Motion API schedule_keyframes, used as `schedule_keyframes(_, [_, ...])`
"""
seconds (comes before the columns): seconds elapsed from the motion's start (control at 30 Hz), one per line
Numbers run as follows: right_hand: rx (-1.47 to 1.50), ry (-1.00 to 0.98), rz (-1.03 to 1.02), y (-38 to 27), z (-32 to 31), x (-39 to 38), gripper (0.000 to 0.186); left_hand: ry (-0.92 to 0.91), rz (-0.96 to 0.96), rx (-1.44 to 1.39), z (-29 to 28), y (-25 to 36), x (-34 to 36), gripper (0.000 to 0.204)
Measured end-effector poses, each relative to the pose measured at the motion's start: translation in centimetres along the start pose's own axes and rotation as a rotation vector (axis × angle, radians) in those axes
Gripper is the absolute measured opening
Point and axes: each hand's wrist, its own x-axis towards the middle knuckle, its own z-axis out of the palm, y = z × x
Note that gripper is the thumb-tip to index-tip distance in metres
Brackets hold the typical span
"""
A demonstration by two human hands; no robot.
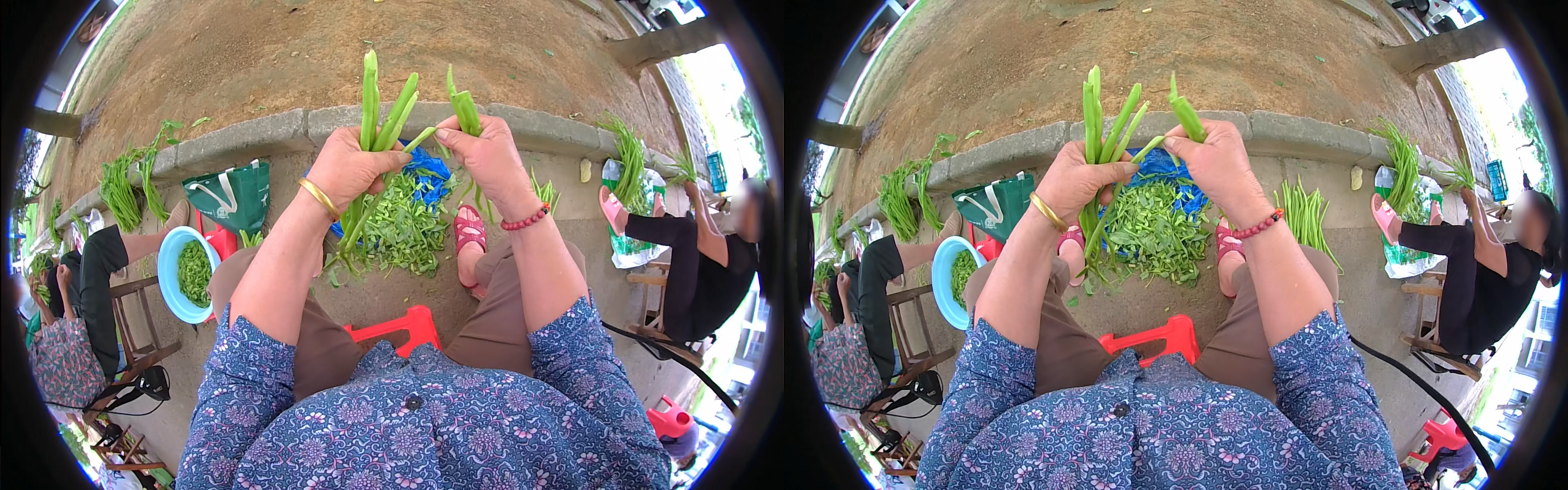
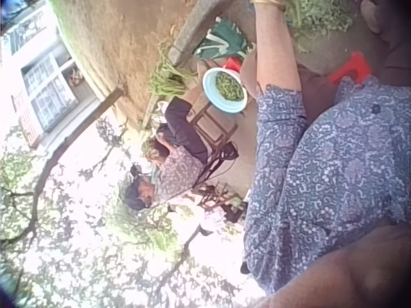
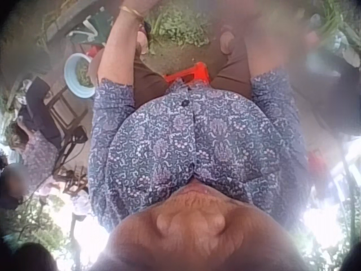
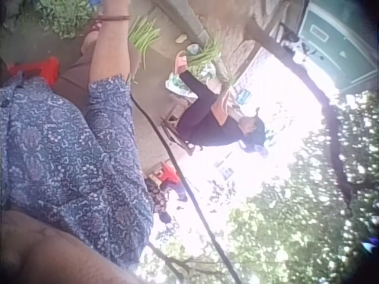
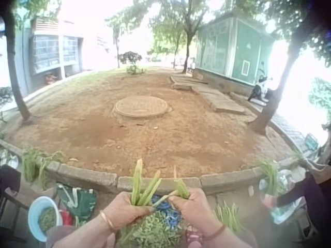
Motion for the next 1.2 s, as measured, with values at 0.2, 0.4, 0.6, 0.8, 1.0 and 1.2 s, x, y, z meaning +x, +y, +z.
schedule_keyframes(0.2, [0.596,0.239,0.185,-1.3,-5.0,1.4,0.010,0.052,-0.053,0.120,-0.9,-0.2,-0.8,0.013])
schedule_keyframes(0.4, [-0.029,0.110,0.051,-1.6,-3.5,0.1,0.012,0.101,-0.023,-0.073,-1.7,-0.3,-1.1,0.012])
schedule_keyframes(0.6, [-0.251,0.068,-0.426,0.1,1.0,-1.1,0.013,0.073,-0.070,0.002,-0.5,-0.1,-0.6,0.012])
schedule_keyframes(0.8, [-0.614,-0.063,-0.600,-0.2,1.1,-1.4,0.021,0.018,-0.078,0.034,-0.1,0.2,-0.3,0.009])
schedule_keyframes(1.0, [-0.681,-0.119,-0.612,0.4,0.7,-1.2,0.017,-0.069,-0.084,0.034,-0.3,-0.1,-0.2,0.010])
schedule_keyframes(1.2, [-0.530,-0.210,-0.505,0.1,0.8,-1.6,0.012,-0.114,-0.073,0.025,-0.2,0.4,-0.7,0.010])
